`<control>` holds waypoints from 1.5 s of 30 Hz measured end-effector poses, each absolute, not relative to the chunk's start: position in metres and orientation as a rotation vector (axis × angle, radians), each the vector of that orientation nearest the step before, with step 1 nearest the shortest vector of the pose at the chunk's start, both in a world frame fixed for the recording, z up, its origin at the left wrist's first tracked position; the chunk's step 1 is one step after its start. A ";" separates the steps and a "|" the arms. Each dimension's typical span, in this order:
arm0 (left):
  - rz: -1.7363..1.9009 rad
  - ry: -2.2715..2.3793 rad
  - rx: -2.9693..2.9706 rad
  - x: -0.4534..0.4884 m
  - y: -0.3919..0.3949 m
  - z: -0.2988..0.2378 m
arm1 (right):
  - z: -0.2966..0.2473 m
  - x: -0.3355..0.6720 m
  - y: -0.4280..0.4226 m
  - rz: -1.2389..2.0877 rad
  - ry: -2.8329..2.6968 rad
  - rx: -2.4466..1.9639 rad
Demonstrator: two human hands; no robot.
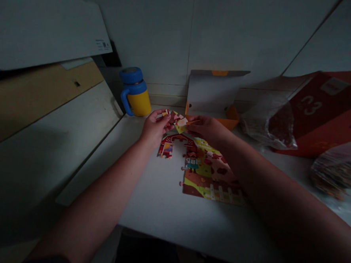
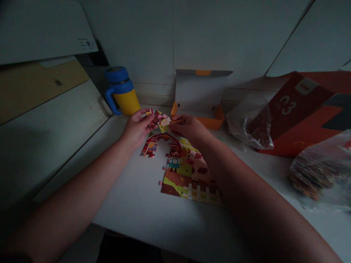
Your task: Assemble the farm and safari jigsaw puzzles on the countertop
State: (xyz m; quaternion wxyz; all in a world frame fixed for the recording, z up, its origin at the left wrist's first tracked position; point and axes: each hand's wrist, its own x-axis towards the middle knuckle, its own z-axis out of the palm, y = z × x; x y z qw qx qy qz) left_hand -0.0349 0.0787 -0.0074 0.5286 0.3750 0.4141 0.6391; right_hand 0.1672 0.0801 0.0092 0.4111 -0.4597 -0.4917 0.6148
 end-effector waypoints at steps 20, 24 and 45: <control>1.565 1.034 0.915 -0.039 0.082 -0.012 | 0.024 0.137 0.038 1.779 -1.942 -1.230; 1.551 1.034 0.912 -0.038 0.081 -0.010 | 0.022 0.125 0.027 1.905 -2.009 -1.098; 1.561 1.010 0.884 -0.037 0.085 -0.014 | 0.007 0.107 0.014 1.668 -2.184 -1.376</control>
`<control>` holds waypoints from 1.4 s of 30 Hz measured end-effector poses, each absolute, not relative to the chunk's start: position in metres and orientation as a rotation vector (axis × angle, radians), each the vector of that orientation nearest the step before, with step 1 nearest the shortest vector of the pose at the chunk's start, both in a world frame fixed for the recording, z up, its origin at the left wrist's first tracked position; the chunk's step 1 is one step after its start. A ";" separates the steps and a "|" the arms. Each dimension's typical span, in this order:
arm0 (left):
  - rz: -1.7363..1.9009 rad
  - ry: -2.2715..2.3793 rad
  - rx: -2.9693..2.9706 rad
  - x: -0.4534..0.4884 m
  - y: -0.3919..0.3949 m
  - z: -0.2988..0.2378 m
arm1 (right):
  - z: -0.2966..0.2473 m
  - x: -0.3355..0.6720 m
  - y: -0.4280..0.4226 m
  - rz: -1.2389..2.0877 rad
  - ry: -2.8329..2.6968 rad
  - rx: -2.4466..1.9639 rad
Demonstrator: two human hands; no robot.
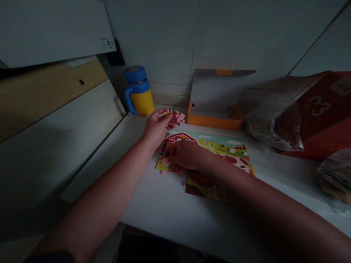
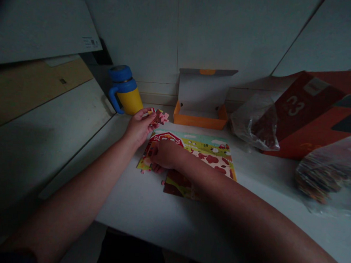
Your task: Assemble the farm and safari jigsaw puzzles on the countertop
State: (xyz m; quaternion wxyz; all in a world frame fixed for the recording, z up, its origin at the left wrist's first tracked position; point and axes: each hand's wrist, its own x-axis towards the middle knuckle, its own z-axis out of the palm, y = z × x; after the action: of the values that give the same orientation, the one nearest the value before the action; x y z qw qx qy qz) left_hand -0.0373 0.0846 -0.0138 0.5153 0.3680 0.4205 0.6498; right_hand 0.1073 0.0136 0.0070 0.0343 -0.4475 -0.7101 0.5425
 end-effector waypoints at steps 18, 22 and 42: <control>1.551 1.007 0.876 -0.038 0.085 -0.012 | 0.022 0.106 -0.009 0.514 -2.763 -1.178; 1.546 1.008 0.878 -0.038 0.084 -0.012 | 0.024 0.105 -0.008 0.525 -2.773 -1.185; 1.527 0.990 0.904 -0.040 0.090 -0.018 | 0.034 0.108 -0.004 0.268 -3.044 -0.888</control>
State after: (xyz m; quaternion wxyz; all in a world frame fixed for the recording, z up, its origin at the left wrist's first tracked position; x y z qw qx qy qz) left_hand -0.0396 0.0902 -0.0178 0.5269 0.3780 0.4141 0.6388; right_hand 0.1078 -0.0037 0.0336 -0.0201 -0.2789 -0.9564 0.0841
